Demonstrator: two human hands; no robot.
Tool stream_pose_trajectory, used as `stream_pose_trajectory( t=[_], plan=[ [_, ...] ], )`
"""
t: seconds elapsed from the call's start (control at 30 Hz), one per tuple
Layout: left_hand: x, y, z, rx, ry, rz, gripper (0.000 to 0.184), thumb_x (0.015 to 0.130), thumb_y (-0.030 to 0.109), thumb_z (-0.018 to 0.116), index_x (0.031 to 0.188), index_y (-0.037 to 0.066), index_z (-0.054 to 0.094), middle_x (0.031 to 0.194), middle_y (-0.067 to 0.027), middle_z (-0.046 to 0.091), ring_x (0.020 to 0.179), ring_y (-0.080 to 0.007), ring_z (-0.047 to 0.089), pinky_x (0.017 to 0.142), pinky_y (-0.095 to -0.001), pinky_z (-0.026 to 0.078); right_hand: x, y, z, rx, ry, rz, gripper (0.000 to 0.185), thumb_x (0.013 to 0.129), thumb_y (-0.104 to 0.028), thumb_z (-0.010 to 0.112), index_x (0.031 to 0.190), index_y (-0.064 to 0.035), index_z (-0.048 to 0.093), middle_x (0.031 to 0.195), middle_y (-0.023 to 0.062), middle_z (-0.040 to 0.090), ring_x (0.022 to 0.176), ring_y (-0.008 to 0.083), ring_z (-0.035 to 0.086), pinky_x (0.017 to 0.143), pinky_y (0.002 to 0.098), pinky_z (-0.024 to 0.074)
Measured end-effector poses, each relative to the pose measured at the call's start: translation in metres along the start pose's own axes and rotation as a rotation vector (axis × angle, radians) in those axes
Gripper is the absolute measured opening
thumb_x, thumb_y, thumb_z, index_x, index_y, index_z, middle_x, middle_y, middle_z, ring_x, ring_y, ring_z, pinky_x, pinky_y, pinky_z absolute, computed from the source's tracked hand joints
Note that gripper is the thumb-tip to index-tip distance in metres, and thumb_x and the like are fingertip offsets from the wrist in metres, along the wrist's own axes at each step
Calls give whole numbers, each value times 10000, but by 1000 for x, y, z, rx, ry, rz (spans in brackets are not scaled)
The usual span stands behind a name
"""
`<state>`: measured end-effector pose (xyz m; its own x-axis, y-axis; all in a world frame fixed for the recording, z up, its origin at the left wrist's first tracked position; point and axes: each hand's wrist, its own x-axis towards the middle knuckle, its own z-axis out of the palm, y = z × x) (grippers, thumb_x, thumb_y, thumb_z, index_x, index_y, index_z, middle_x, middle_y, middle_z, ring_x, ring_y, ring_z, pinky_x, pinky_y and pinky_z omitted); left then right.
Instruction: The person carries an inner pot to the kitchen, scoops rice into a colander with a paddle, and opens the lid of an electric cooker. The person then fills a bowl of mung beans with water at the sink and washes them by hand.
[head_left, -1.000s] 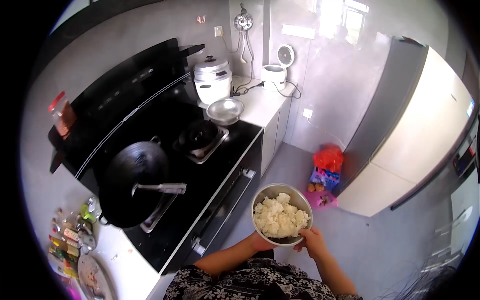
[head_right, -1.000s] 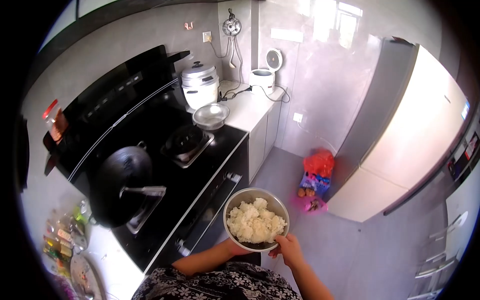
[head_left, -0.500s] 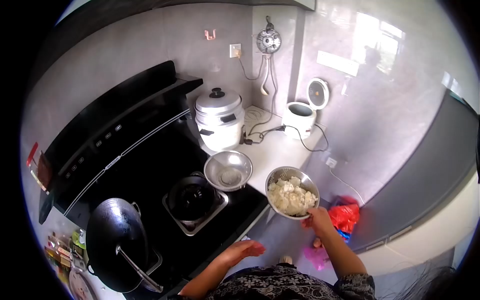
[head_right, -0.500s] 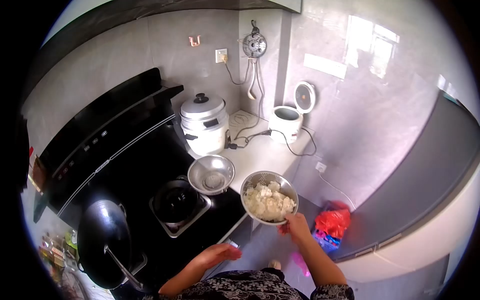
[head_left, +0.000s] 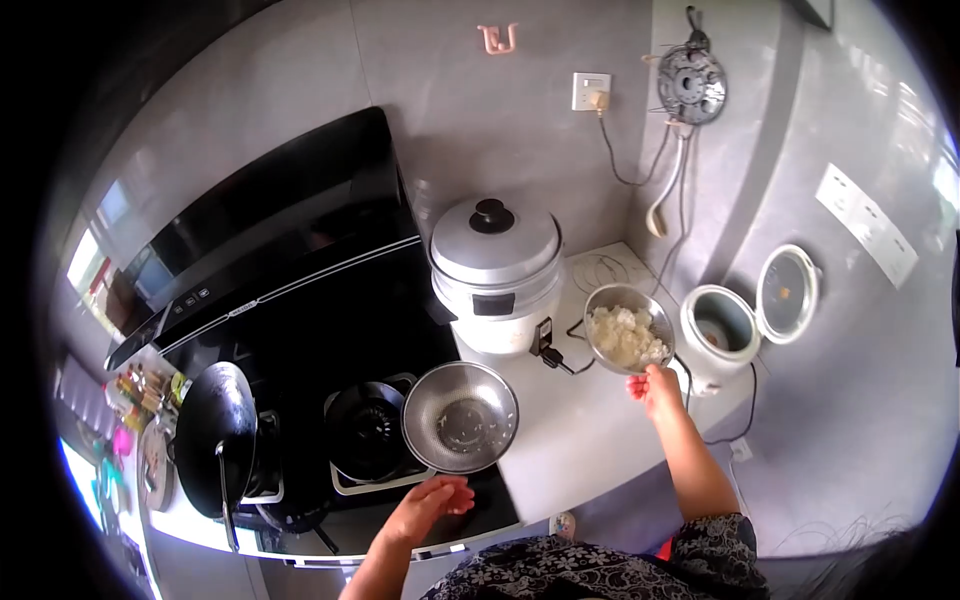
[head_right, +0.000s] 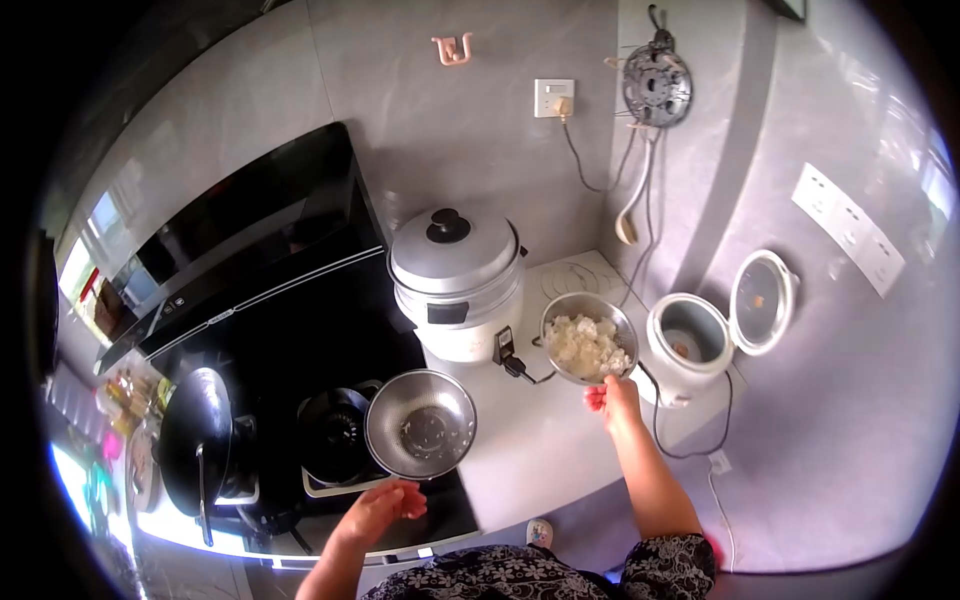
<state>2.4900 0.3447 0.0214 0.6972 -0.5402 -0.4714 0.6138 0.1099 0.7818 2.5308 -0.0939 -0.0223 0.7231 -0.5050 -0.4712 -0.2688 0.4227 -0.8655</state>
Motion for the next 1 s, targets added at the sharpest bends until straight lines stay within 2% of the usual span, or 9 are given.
stream_pose_trajectory(
  t=[0.13, 0.27, 0.4, 0.5, 0.57, 0.7, 0.77, 0.87, 1.0],
  plan=[
    [69, 69, 38, 78, 117, 145, 337, 903, 151, 509, 1179, -36, 467, 966, -121, 595, 861, -193, 589, 752, -302, 488, 40, -13, 5, 62, -71, 8, 243, 864, -159, 398, 855, 54, 514, 665, 145, 602, 501, 217, 575, 450, 327, 465],
    [159, 135, 60, 933, 488, 876, 256, 798, 81, 631, 1035, 17, 559, 861, -91, 574, 755, -185, 566, 675, -268, 473, 60, -12, 10, 187, -115, -7, 239, 861, -150, 414, 881, 69, 507, 649, 151, 600, 488, 211, 584, 415, 312, 472],
    [224, 220, 87, 1296, 581, 1107, 352, 766, 147, 643, 1104, 89, 562, 1034, -162, 534, 945, -299, 537, 798, -360, 459, 43, -5, 3, 155, -106, -8, 242, 837, -146, 434, 874, 75, 526, 615, 147, 595, 458, 204, 572, 400, 298, 459],
    [274, 258, 92, 1513, 702, 1117, 377, 769, 203, 641, 1124, 106, 563, 1121, -172, 520, 1043, -331, 496, 869, -397, 427, 35, -4, 3, 70, -185, -18, 234, 835, -149, 421, 895, 51, 527, 611, 130, 591, 464, 194, 564, 420, 297, 452],
    [291, 271, 94, 1575, 629, 773, 391, 774, 245, 625, 1136, 110, 565, 1114, -180, 545, 1031, -330, 521, 866, -403, 435, 27, -1, 0, 76, -220, -29, 241, 850, -173, 438, 896, 46, 527, 599, 127, 586, 445, 190, 555, 406, 288, 443],
    [300, 294, 93, 1568, 564, 650, 396, 780, 268, 611, 1137, 102, 568, 1009, -189, 598, 980, -309, 564, 850, -401, 442, -1, -13, -9, 92, -211, -63, 205, 873, -140, 427, 886, 40, 524, 582, 129, 578, 442, 187, 562, 386, 275, 445],
    [297, 307, 86, 1593, 747, 851, 370, 798, 250, 593, 1135, 97, 574, 862, -186, 621, 808, -286, 618, 717, -374, 484, -7, -12, -17, 89, -220, -58, 197, 872, -134, 427, 906, 39, 517, 594, 128, 580, 443, 189, 563, 385, 276, 445],
    [279, 333, 94, 1074, 709, 685, 302, 822, 221, 572, 1093, 91, 601, 724, -121, 613, 623, -180, 601, 538, -307, 475, -14, -8, -31, 75, -202, -32, 194, 871, -128, 430, 940, 39, 503, 635, 129, 589, 446, 193, 567, 387, 281, 450],
    [279, 336, 85, 978, 741, 798, 271, 830, 196, 567, 1072, 82, 612, 644, -70, 579, 500, -103, 519, 434, -264, 421, -11, 2, -41, 76, -234, -16, 197, 866, -123, 436, 943, 47, 498, 641, 130, 586, 451, 199, 572, 386, 285, 451]
  ],
)
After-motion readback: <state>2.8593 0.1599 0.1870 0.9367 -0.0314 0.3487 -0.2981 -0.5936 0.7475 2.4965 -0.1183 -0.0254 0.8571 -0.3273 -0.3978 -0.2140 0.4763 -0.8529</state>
